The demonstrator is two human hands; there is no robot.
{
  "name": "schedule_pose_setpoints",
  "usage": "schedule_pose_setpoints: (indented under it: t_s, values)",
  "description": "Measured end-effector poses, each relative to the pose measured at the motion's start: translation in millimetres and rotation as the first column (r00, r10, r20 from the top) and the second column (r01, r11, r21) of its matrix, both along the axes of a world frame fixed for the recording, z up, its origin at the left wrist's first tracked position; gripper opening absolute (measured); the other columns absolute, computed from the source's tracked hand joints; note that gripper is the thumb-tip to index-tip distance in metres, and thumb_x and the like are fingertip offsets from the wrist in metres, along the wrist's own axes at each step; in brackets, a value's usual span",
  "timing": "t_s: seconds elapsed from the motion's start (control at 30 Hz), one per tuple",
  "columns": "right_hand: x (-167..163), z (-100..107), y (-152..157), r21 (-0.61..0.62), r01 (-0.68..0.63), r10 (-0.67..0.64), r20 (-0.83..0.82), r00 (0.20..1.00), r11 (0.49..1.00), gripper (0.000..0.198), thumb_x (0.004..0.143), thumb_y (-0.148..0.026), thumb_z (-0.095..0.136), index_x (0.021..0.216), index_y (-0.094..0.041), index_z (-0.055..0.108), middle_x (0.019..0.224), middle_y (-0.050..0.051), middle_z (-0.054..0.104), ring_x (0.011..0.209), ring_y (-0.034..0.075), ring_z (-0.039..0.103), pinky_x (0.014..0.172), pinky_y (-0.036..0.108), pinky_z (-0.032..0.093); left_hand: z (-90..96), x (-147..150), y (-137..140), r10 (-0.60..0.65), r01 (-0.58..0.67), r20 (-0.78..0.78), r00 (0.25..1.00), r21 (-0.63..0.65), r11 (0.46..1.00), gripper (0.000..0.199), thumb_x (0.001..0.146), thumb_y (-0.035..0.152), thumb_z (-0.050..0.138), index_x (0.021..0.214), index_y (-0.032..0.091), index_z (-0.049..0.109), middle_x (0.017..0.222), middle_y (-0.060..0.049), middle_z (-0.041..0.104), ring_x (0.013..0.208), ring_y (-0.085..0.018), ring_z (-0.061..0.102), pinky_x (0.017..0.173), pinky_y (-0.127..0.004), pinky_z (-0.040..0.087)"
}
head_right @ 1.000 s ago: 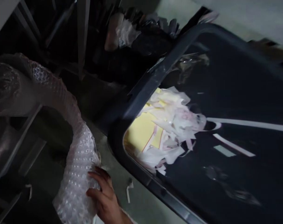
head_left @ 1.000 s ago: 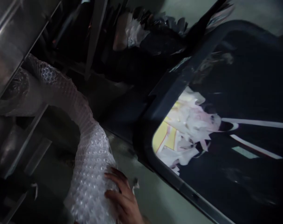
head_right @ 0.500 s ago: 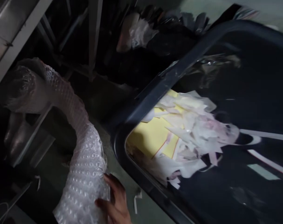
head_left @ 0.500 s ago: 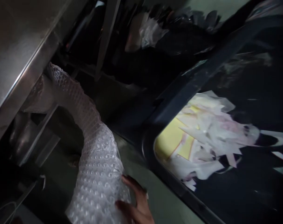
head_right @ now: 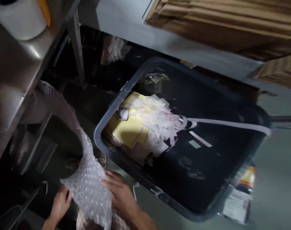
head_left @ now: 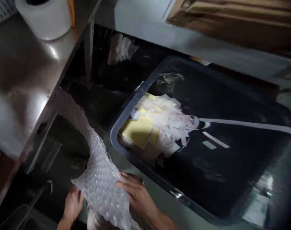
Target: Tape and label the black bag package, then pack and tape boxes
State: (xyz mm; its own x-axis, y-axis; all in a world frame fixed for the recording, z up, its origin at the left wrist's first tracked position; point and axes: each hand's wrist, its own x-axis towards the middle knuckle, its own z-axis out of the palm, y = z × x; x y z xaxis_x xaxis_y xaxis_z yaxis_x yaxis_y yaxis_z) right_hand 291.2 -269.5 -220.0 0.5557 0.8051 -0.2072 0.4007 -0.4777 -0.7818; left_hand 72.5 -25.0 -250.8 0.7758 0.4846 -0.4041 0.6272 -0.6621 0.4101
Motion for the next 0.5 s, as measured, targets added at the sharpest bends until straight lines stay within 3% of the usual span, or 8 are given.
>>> schedule_pose_setpoints:
  t_s: [0.1,0.13,0.2,0.27,0.3,0.37,0.43,0.5]
  values:
    - [4.3,32.4,0.1,0.042,-0.144,0.140,0.084,0.987,0.989,0.030,0.097,-0.018,0.049,0.099,-0.023,0.079,0.108,0.008,0.081,0.123,0.028,0.069,0.106,0.043,0.057,66.5,72.1,38.8,-0.095,0.063,0.242,0.966,0.138,0.988,0.028,0.098,0.027,0.049,0.113,0.019,0.071,0.112,-0.014,0.076,0.105,-0.028,0.072,0.092,-0.044,0.059]
    - [4.6,44.5,-1.1,0.053,-0.190,0.183,0.109,0.977,0.980,0.030,0.097,-0.018,0.050,0.100,-0.024,0.079,0.110,0.007,0.081,0.124,0.028,0.068,0.106,0.043,0.057,88.3,105.5,47.4,-0.247,0.204,0.281,0.928,0.172,0.964,0.040,0.095,0.022,0.050,0.132,0.017,0.065,0.133,-0.018,0.069,0.127,-0.031,0.064,0.107,-0.049,0.052]
    - [5.8,71.0,-6.4,0.087,-0.265,0.251,0.143,0.957,0.960,0.028,0.097,-0.018,0.051,0.103,-0.026,0.077,0.115,0.003,0.080,0.126,0.027,0.067,0.107,0.045,0.055,124.9,173.7,56.5,-0.597,0.575,0.198,0.778,0.159,0.802,0.059,0.088,0.015,0.053,0.147,0.020,0.055,0.155,-0.015,0.055,0.154,-0.037,0.035,0.125,-0.063,0.024]
    - [9.4,100.8,-14.9,0.112,-0.319,0.301,0.152,0.941,0.941,0.027,0.097,-0.020,0.052,0.104,-0.029,0.077,0.115,0.001,0.080,0.123,0.027,0.069,0.106,0.045,0.056,149.6,229.3,59.3,-0.788,0.788,0.091,0.609,0.044,0.614,0.049,0.084,0.013,0.055,0.130,0.025,0.069,0.140,-0.009,0.068,0.151,-0.035,0.039,0.128,-0.067,0.006]
    - [12.5,116.7,-19.0,0.103,-0.321,0.306,0.137,0.942,0.942,0.028,0.097,-0.020,0.052,0.104,-0.029,0.077,0.117,0.002,0.080,0.119,0.026,0.071,0.104,0.043,0.057,158.1,249.2,60.5,-0.844,0.844,0.027,0.536,-0.034,0.535,0.039,0.083,0.014,0.057,0.115,0.025,0.075,0.124,-0.008,0.075,0.142,-0.033,0.051,0.129,-0.064,0.005]
    - [21.0,149.7,-21.0,0.077,-0.207,0.201,0.084,0.976,0.975,0.035,0.097,-0.018,0.047,0.111,-0.029,0.077,0.126,0.005,0.077,0.114,0.024,0.073,0.101,0.039,0.059,171.1,272.7,64.7,-0.880,0.873,-0.070,0.469,-0.113,0.474,0.023,0.082,0.015,0.058,0.092,0.022,0.077,0.099,-0.007,0.079,0.114,-0.028,0.069,0.126,-0.054,0.024]
    - [31.2,182.0,-6.6,0.048,0.032,-0.034,0.047,0.998,0.998,0.046,0.098,-0.017,0.042,0.134,-0.025,0.069,0.140,0.010,0.069,0.122,0.023,0.070,0.104,0.038,0.058,183.8,280.0,71.3,-0.866,0.863,-0.127,0.484,-0.091,0.496,0.018,0.081,0.016,0.057,0.086,0.019,0.074,0.094,-0.008,0.078,0.094,-0.025,0.073,0.108,-0.044,0.046]
    - [42.4,209.5,27.9,-0.042,0.232,-0.229,0.059,0.972,0.972,0.059,0.097,-0.028,0.051,0.156,-0.018,0.048,0.154,0.016,0.056,0.140,0.027,0.057,0.115,0.044,0.051,200.0,281.1,78.1,-0.849,0.855,-0.153,0.506,-0.044,0.517,0.019,0.081,0.018,0.055,0.087,0.019,0.073,0.096,-0.010,0.078,0.089,-0.025,0.073,0.089,-0.037,0.052]
